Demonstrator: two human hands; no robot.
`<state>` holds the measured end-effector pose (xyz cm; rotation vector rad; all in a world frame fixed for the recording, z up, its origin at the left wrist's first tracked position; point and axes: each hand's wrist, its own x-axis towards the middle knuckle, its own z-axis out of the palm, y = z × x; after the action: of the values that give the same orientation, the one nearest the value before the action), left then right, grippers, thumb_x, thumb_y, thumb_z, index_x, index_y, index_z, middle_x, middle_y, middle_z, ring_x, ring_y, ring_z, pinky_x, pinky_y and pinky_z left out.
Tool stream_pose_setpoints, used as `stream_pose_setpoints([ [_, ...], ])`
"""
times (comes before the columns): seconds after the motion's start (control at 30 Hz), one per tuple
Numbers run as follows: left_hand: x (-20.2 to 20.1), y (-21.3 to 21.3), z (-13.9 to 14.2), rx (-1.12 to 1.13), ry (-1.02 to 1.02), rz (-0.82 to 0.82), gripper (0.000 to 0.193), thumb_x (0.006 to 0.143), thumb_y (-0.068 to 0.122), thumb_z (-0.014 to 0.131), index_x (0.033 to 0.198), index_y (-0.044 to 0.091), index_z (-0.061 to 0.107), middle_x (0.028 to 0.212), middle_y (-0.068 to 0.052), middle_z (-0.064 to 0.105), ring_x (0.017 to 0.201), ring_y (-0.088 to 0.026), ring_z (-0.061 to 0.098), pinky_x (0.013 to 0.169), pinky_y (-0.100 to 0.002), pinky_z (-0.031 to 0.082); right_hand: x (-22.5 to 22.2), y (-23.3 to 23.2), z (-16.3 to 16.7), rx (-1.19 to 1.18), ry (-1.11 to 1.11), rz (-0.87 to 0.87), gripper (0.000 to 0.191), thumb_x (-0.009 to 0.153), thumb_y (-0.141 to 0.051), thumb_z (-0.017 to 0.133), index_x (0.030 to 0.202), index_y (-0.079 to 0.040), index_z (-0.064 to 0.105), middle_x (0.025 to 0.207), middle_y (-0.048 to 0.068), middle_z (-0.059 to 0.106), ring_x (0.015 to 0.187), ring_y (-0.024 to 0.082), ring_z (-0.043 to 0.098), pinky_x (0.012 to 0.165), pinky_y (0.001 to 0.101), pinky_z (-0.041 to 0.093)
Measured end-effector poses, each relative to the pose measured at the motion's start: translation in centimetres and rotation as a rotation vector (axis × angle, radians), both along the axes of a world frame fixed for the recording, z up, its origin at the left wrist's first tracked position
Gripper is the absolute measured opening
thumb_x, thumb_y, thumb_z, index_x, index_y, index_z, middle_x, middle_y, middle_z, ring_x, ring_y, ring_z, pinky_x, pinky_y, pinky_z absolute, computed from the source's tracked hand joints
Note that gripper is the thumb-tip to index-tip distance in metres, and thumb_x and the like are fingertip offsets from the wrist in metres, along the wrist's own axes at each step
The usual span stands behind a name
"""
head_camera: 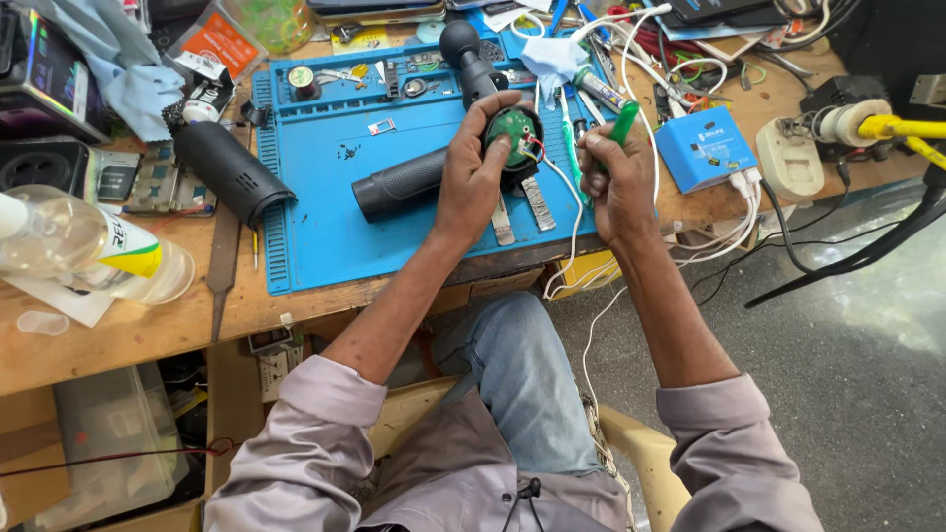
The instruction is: The person connects a white cable to a small green circuit board, then places the board into a black cylindrical housing. They use a green-handled screwdriver to tighten screws on the housing while seated at a cluttered electronics workbench.
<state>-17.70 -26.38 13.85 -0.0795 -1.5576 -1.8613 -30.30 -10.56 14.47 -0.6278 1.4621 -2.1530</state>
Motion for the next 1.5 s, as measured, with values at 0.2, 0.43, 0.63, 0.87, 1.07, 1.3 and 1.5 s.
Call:
stream_pose_setpoints([
  [0.2, -0.1, 0.2, -0.1, -0.077, -0.015, 0.079, 0.038, 0.106, -0.003, 0.047, 0.143, 0.002, 0.053, 0.134, -0.010, 0.064, 0.118, -0.012, 0.064, 0.106, -0.029, 0.056, -1.5, -1.1, 1.3, 0.338, 0.137, -0.002, 0.008, 0.093, -0.014, 0.068, 0.092, -0.007, 0.065, 0.070, 0.001, 0.062, 0.047, 0.004, 0.040, 0.040, 0.0207, 0.029],
  [0.43, -0.1, 0.2, -0.4, -0.069, -0.029, 0.077, 0.038, 0.106, -0.004, 0.048, 0.143, 0.004, 0.054, 0.131, -0.010, 0.064, 0.116, -0.012, 0.065, 0.103, -0.029, 0.058, -3.3, -3.8, 1.2, 0.404, 0.392, -0.049, 0.013, 0.092, -0.015, 0.070, 0.091, -0.002, 0.074, 0.083, 0.010, 0.067, 0.065, 0.010, 0.051, 0.061, 0.0235, 0.039],
  [0.63, -0.1, 0.2, -0.3, -0.105, -0.025, 0.100, 0.037, 0.106, -0.003, 0.049, 0.141, 0.004, 0.054, 0.131, -0.010, 0.065, 0.118, -0.012, 0.066, 0.104, -0.029, 0.059, -5.4, -6.2, 1.4, 0.098, 0.411, -0.022, 0.010, 0.091, -0.010, 0.068, 0.091, -0.001, 0.072, 0.094, 0.005, 0.074, 0.086, 0.007, 0.064, 0.085, 0.0221, 0.050],
  [0.87, -0.1, 0.2, -0.3, -0.097, -0.008, 0.095, 0.038, 0.105, -0.005, 0.049, 0.142, 0.003, 0.052, 0.133, -0.010, 0.064, 0.121, -0.013, 0.064, 0.107, -0.029, 0.056, -4.9, -4.6, 4.7, 0.138, 0.725, -0.120, 0.012, 0.104, -0.010, 0.072, 0.104, 0.000, 0.079, 0.089, 0.002, 0.070, 0.077, 0.005, 0.058, 0.067, 0.0200, 0.044],
  [1.07, 0.0, 0.3, -0.5, -0.068, -0.006, 0.086, 0.038, 0.106, -0.005, 0.048, 0.142, 0.003, 0.052, 0.133, -0.009, 0.064, 0.119, -0.012, 0.063, 0.107, -0.030, 0.055, -1.7, -0.4, 4.0, 0.479, 0.869, -0.031, 0.013, 0.098, -0.017, 0.076, 0.104, -0.005, 0.079, 0.088, 0.003, 0.075, 0.072, 0.009, 0.063, 0.063, 0.0243, 0.049],
  [1.3, 0.1, 0.2, -0.7, -0.103, -0.044, 0.107, 0.037, 0.106, -0.002, 0.048, 0.143, 0.004, 0.052, 0.131, -0.009, 0.064, 0.117, -0.012, 0.065, 0.105, -0.030, 0.057, -0.3, 0.8, 3.6, 0.819, 1.204, 0.051, 0.019, 0.106, -0.028, 0.066, 0.105, -0.010, 0.074, 0.094, 0.009, 0.074, 0.074, 0.023, 0.067, 0.065, 0.0382, 0.052],
  [1.5, 0.1, 0.2, -0.6, -0.121, -0.003, 0.105, 0.038, 0.107, -0.003, 0.047, 0.144, 0.004, 0.051, 0.136, -0.010, 0.064, 0.123, -0.013, 0.064, 0.110, -0.030, 0.055, -1.7, 0.4, 4.0, 0.706, 1.273, -0.029, 0.020, 0.107, -0.027, 0.066, 0.106, -0.007, 0.072, 0.095, 0.012, 0.074, 0.084, 0.029, 0.069, 0.071, 0.0436, 0.051],
])
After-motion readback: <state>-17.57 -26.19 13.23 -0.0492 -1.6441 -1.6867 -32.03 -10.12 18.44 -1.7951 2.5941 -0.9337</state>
